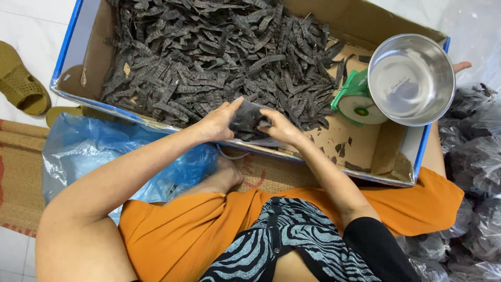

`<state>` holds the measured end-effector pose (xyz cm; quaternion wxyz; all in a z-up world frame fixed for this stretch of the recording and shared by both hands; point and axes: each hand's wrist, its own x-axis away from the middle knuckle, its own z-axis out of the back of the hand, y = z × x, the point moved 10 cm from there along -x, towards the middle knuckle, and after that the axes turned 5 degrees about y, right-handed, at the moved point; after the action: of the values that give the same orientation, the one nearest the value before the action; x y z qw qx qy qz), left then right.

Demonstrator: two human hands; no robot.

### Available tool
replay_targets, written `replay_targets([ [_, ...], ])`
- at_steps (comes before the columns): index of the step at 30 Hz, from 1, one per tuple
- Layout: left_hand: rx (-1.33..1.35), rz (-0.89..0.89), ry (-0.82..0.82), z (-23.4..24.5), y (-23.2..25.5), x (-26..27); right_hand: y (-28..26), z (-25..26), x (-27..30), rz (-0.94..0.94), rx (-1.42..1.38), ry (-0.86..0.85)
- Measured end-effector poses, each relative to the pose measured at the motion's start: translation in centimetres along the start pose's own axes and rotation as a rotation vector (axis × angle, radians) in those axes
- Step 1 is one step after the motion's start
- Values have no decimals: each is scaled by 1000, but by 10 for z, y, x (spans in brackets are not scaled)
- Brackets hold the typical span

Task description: The person places seed pods into a small plastic bag by hand, weighs the bag using a small scale, and ties the bag closed.

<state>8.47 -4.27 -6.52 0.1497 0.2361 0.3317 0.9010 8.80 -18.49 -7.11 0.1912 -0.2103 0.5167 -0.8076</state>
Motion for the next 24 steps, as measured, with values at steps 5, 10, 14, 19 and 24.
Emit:
replay_targets([
  [5,13,-10,4,3,-1,5,-9,4,7,112,462,82],
  [10,6,31,-32,2,-3,6,34,59,3,-336,202,184],
  [14,2,43,-33,0,1,6,64,119,-39,-130,397,383],
  [19,24,33,-20,4,2,7,118,99,-64,-263,640,291],
  [24,17,65,-49,3,-1,12,142,99,-67,-259,504,317],
])
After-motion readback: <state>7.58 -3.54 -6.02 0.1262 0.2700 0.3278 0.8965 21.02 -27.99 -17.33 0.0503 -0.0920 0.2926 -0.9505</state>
